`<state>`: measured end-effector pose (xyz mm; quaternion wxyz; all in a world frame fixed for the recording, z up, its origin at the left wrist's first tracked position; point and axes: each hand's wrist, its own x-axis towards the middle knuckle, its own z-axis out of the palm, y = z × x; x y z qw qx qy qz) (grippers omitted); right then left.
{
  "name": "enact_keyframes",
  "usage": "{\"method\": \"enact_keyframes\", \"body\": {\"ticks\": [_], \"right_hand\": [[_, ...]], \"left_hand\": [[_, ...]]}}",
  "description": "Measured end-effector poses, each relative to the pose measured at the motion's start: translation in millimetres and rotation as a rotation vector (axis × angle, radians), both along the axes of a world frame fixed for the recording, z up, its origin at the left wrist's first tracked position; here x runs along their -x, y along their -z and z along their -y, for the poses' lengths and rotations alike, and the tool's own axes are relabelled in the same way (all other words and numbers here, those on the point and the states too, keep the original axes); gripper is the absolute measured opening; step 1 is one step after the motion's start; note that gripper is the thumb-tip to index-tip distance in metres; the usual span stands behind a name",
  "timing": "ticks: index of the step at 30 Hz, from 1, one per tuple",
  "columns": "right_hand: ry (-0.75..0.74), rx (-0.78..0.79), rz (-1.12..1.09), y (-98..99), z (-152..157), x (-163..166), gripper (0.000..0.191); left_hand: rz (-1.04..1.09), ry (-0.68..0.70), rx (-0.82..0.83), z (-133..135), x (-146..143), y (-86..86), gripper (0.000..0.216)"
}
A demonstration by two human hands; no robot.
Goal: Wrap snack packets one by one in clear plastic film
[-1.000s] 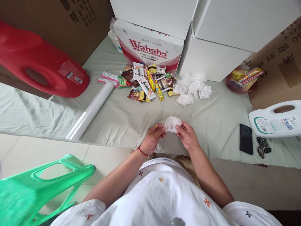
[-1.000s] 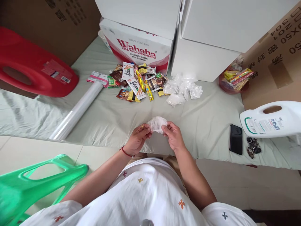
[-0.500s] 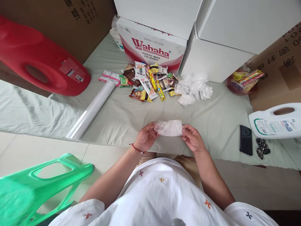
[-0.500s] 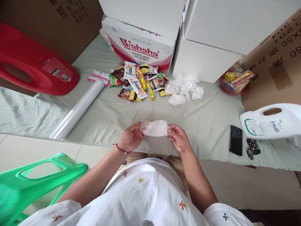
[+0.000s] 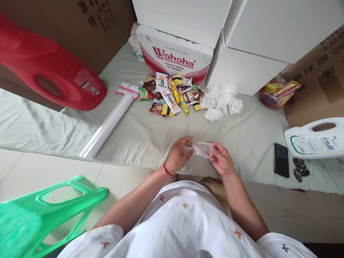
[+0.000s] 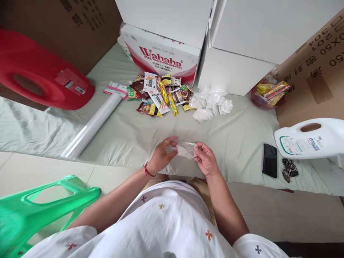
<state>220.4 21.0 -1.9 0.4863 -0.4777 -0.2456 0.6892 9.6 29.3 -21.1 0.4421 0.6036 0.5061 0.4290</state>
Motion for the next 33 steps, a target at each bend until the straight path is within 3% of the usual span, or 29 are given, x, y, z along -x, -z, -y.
{"method": "enact_keyframes", "body": {"ticks": [2, 5, 8, 14, 18, 20, 23, 25, 28, 31, 33], "right_hand": [[0.107, -0.012, 0.008, 1.0, 0.5, -5.7, 0.034], [0.154, 0.007, 0.036, 5.4, 4.5, -17.7, 0.035], [0.076, 0.02, 0.11, 9.3, 8.6, -28.7, 0.039], [-0.048, 0.015, 0.199, 0.4, -3.7, -34.5, 0.068], [-0.259, 0.138, 0.209, -5.6, -13.2, -19.8, 0.057], [-0.202, 0.095, 0.254, -6.3, -14.8, -11.5, 0.048], [-0.022, -0.048, 0.333, -7.6, -13.0, -4.4, 0.043], [0.031, -0.152, 0.402, -9.4, -8.8, -1.8, 0.038], [-0.004, -0.245, 0.474, -12.0, 1.2, 5.6, 0.033], [-0.075, -0.23, 0.406, -12.1, 10.8, 17.8, 0.033], [-0.051, -0.183, 0.355, -10.5, 13.4, 23.2, 0.035]], "left_hand": [[0.029, -0.023, -0.025, -1.8, 2.2, -3.2, 0.015], [0.095, -0.044, -0.093, 1.8, 8.8, -13.2, 0.015], [0.136, -0.018, -0.11, 8.9, 12.5, -22.2, 0.017], [0.122, 0.136, -0.098, 18.7, 10.1, -32.0, 0.015], [0.13, 0.208, -0.063, 21.1, 9.7, -31.5, 0.01], [0.092, 0.205, -0.086, 22.9, 12.1, -26.9, 0.015], [0.076, 0.057, -0.09, 28.3, 17.2, -19.9, 0.016], [0.16, -0.039, 0.011, 31.9, 17.1, -19.1, 0.012], [0.358, -0.013, 0.285, 32.8, 4.7, -23.5, 0.019], [0.556, 0.073, 0.476, 26.8, -17.7, -25.1, 0.042], [0.656, 0.055, 0.516, 20.7, -29.0, -21.2, 0.041]]}}
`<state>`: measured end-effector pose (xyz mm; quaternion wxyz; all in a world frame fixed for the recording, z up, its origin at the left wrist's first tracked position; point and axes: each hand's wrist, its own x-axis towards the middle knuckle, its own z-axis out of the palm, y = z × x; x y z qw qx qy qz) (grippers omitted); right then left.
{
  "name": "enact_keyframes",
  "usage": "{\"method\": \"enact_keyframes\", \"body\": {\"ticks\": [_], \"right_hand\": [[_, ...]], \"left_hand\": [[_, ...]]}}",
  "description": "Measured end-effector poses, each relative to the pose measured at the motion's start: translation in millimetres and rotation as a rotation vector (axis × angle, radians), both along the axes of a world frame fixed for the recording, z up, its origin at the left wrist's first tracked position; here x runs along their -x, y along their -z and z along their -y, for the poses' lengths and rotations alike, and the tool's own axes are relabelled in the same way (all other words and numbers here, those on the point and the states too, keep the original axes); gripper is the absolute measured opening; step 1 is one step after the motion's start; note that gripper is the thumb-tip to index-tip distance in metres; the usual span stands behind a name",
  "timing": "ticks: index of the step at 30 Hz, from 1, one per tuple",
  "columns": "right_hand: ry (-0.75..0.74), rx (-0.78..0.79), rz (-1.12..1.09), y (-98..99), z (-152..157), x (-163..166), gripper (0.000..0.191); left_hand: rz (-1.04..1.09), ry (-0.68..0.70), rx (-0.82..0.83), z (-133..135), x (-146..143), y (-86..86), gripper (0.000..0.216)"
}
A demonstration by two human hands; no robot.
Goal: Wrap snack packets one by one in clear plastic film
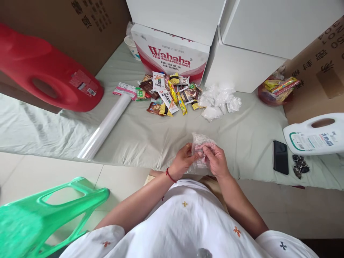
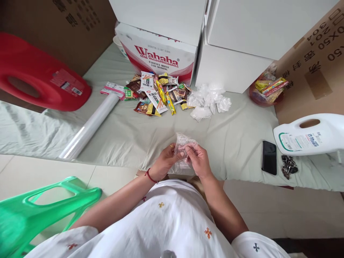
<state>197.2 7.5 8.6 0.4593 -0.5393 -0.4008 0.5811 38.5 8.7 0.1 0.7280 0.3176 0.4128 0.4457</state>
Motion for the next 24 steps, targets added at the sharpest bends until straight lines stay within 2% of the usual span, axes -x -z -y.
{"method": "enact_keyframes", "body": {"ticks": [2, 5, 7, 9, 11, 14, 18, 22, 24], "right_hand": [[0.119, 0.026, -0.013, 2.0, -1.1, -1.1, 0.038], [0.32, 0.027, -0.02, 4.6, -5.5, -15.7, 0.043], [0.379, 0.034, -0.031, 6.3, -6.2, -28.6, 0.044], [0.378, 0.053, -0.035, 8.4, -4.0, -38.7, 0.043], [0.35, 0.082, -0.046, 10.4, 0.0, -43.6, 0.042], [0.314, 0.113, -0.057, 12.0, 5.0, -43.9, 0.042], [0.322, 0.084, -0.031, 10.8, 5.8, -45.2, 0.042], [0.371, 0.062, -0.002, 11.7, 3.5, -54.9, 0.042], [0.414, 0.06, -0.001, 13.9, 2.3, -61.4, 0.042]], "left_hand": [[0.035, -0.098, 0.046, -5.8, -2.8, 5.8, 0.039], [0.091, -0.245, 0.137, -11.7, 8.3, 10.7, 0.036], [0.182, -0.27, 0.198, -13.4, 19.7, 9.3, 0.032], [0.309, -0.222, 0.244, -13.6, 29.1, 5.7, 0.029], [0.428, -0.115, 0.273, -13.4, 34.1, 2.4, 0.025], [0.49, -0.026, 0.257, -14.9, 35.6, 1.6, 0.036], [0.435, 0.02, 0.24, -20.2, 37.1, 6.7, 0.053], [0.329, 0.184, 0.269, -25.2, 44.5, 12.6, 0.065], [0.26, 0.263, 0.248, -27.7, 50.5, 14.8, 0.061]]}}
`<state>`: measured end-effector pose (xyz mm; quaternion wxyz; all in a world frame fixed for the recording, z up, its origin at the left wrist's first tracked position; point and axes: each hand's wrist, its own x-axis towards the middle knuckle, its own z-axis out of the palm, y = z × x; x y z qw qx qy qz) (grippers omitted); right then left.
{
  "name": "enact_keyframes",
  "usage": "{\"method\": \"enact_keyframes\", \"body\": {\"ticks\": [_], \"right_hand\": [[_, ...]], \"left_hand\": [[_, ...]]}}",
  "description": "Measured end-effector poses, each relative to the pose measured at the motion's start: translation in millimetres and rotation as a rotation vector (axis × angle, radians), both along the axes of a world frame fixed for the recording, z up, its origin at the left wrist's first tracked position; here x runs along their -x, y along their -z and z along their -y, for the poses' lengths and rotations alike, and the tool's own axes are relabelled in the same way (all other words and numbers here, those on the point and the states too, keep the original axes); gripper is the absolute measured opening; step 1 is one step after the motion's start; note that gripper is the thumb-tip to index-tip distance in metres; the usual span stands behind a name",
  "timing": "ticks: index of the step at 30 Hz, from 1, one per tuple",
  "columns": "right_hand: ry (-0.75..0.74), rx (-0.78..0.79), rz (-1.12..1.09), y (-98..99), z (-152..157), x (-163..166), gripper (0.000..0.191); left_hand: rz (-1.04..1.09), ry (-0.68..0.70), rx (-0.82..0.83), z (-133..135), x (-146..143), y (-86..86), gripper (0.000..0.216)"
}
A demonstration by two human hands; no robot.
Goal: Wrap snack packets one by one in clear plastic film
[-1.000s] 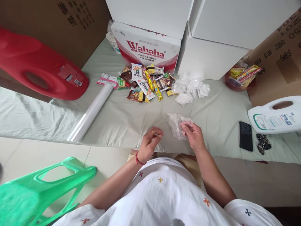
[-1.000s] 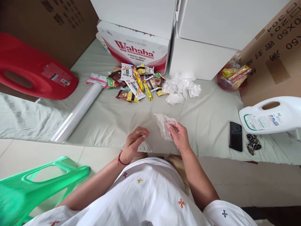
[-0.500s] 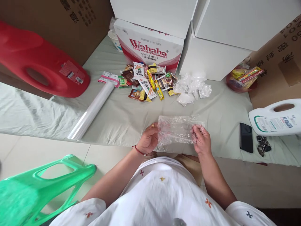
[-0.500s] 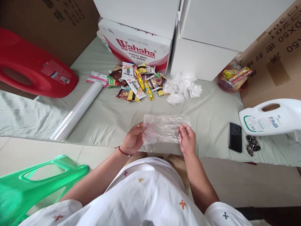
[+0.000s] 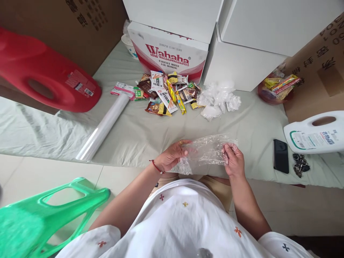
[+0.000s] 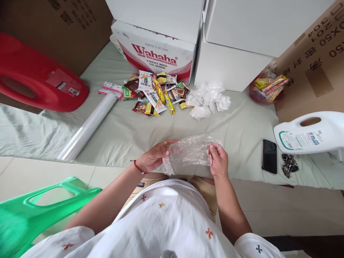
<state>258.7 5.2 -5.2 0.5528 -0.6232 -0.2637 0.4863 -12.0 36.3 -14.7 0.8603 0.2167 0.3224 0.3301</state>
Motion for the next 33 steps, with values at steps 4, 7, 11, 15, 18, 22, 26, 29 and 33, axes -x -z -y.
{"method": "enact_keyframes", "body": {"ticks": [4, 7, 11, 15, 18, 22, 26, 29, 33], "right_hand": [[0.065, -0.006, 0.006, 3.2, -1.4, -11.7, 0.042], [0.061, -0.005, -0.002, 2.6, -0.5, -14.4, 0.041], [0.012, -0.033, 0.034, 0.6, 4.8, -6.2, 0.035], [0.006, -0.189, 0.306, -2.1, 12.4, 9.1, 0.027], [-0.084, -0.339, 0.663, -4.5, 15.5, 18.9, 0.016], [-0.251, -0.631, 1.032, -2.8, 15.1, 25.2, 0.02], [-0.355, -0.704, 1.171, 1.8, 17.7, 24.9, 0.03], [-0.439, -0.627, 1.108, 0.1, 23.5, 23.0, 0.029], [-0.577, -0.487, 0.903, -6.3, 31.2, 23.5, 0.05]], "left_hand": [[-0.188, 0.139, -0.142, -9.6, 16.3, 2.1, 0.036], [-0.381, 0.089, -0.267, -26.4, 30.0, 1.6, 0.029], [-0.723, -0.268, -0.448, -56.8, 41.6, -7.8, 0.021], [-0.961, -0.709, -0.607, -59.5, 28.7, -28.0, 0.025], [-0.758, -0.66, -0.501, -31.3, 0.9, -38.9, 0.027], [-0.332, -0.187, -0.051, 6.2, -35.1, -42.7, 0.056], [-0.24, -0.13, 0.073, 7.3, -52.9, -39.7, 0.064], [-0.332, -0.174, -0.077, 0.3, -63.6, -33.2, 0.047], [-0.453, -0.233, -0.273, 2.2, -79.4, -20.9, 0.036]]}}
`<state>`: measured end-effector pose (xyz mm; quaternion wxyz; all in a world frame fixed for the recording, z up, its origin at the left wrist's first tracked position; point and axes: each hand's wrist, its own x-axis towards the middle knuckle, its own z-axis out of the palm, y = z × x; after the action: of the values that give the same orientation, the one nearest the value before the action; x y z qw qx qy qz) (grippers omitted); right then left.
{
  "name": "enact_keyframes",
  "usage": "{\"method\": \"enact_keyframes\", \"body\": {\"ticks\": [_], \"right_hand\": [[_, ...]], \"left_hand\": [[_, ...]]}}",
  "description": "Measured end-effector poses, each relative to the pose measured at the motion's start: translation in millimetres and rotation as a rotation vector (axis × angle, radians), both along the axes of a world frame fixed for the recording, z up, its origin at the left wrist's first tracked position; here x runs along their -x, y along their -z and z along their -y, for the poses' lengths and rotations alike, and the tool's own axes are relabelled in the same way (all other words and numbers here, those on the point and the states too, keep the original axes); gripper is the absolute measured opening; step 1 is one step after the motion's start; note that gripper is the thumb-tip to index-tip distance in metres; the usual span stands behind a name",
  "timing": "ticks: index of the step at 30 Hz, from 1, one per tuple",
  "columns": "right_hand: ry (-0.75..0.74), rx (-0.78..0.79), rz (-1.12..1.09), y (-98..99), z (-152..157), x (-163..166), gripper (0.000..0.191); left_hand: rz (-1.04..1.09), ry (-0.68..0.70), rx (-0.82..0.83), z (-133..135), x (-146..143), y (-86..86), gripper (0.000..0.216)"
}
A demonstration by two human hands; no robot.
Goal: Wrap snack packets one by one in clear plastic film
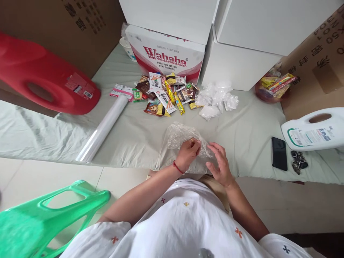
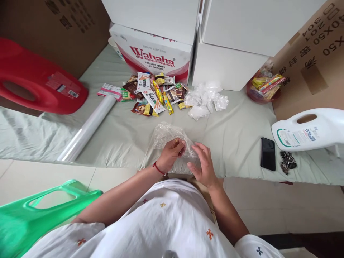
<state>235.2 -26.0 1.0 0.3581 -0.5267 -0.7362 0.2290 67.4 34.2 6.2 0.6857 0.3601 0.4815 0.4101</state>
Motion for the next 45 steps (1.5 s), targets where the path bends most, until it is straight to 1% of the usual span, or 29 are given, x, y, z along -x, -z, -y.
{"method": "enact_keyframes", "body": {"ticks": [1, 2, 5, 7, 9, 11, 13, 16, 19, 22, 24, 26, 28, 30, 32, 35, 36, 38, 40, 42, 44, 45], "right_hand": [[0.023, 0.03, -0.019, -0.5, 0.7, 1.0, 0.051], [0.063, 0.051, -0.033, -0.2, 0.6, 2.2, 0.048], [0.202, 0.122, -0.14, 4.5, -4.8, 5.7, 0.029], [0.252, 0.217, -0.332, 7.8, -11.5, 7.1, 0.025], [0.284, 0.339, -0.589, 9.1, -19.2, 7.9, 0.026], [0.316, 0.459, -0.839, 8.3, -26.7, 8.4, 0.029], [0.368, 0.531, -1.024, 6.6, -33.0, 8.0, 0.031], [0.494, 0.519, -1.145, 5.8, -38.8, 4.1, 0.033], [0.582, 0.48, -1.156, 9.8, -37.2, -4.5, 0.033], [0.59, 0.481, -1.078, 15.6, -27.6, -17.3, 0.034], [0.523, 0.573, -0.988, 16.2, -20.6, -27.1, 0.036], [0.38, 0.753, -0.913, 12.2, -18.5, -35.5, 0.041], [0.239, 0.911, -0.857, 5.0, -25.1, -39.0, 0.053], [0.173, 0.97, -0.806, -2.2, -40.6, -34.0, 0.065], [0.131, 0.982, -0.768, -5.9, -61.5, -19.9, 0.07], [0.063, 0.962, -0.766, -3.5, -92.2, 11.0, 0.064], [0.058, 0.932, -0.767, -1.6, -100.3, 20.9, 0.059], [0.103, 0.841, -0.772, 1.7, -112.0, 35.9, 0.049], [0.193, 0.74, -0.791, 2.4, -118.1, 42.6, 0.043], [0.27, 0.664, -0.819, 0.3, -119.1, 42.4, 0.041], [0.28, 0.628, -0.822, -2.8, -116.5, 40.0, 0.04], [0.271, 0.623, -0.81, -4.3, -114.3, 39.3, 0.039]], "left_hand": [[-0.033, 0.014, -0.049, 2.0, -3.0, 2.8, 0.035], [-0.057, 0.034, -0.092, 4.1, -5.3, 5.3, 0.035], [-0.087, 0.079, -0.193, 9.0, -7.6, 9.7, 0.033], [-0.084, 0.07, -0.273, 9.8, -5.4, 9.9, 0.033], [-0.074, 0.054, -0.345, 8.9, -1.3, 8.0, 0.033], [-0.03, 0.051, -0.342, 7.0, 3.8, 4.8, 0.034], [0.049, 0.046, -0.282, 5.1, 9.5, 1.5, 0.037], [0.176, 0.014, -0.207, 3.9, 22.2, -1.6, 0.039], [0.213, -0.063, -0.16, 9.0, 44.6, 0.9, 0.035], [0.142, -0.151, -0.06, 24.7, 75.1, 10.3, 0.033], [0.072, -0.188, 0.0, 40.1, 95.1, 18.8, 0.034], [0.025, -0.2, 0.024, 55.9, 110.2, 26.8, 0.035], [0.001, -0.189, 0.028, 68.5, 118.0, 32.8, 0.036], [-0.008, -0.175, 0.024, 75.2, 118.4, 35.9, 0.037], [-0.012, -0.164, 0.012, 76.5, 113.6, 35.8, 0.038], [-0.031, -0.148, -0.021, 76.0, 106.0, 32.2, 0.038], [-0.046, -0.143, -0.028, 77.3, 105.5, 31.1, 0.038], [-0.094, -0.138, -0.025, 84.2, 109.9, 30.6, 0.039], [-0.164, -0.125, 0.011, 95.8, 121.5, 32.5, 0.041], [-0.244, -0.096, 0.059, 108.0, 137.9, 34.1, 0.042], [-0.337, -0.087, 0.075, 115.2, 154.1, 31.5, 0.044], [-0.401, -0.113, 0.056, 115.5, 160.3, 27.9, 0.044]]}}
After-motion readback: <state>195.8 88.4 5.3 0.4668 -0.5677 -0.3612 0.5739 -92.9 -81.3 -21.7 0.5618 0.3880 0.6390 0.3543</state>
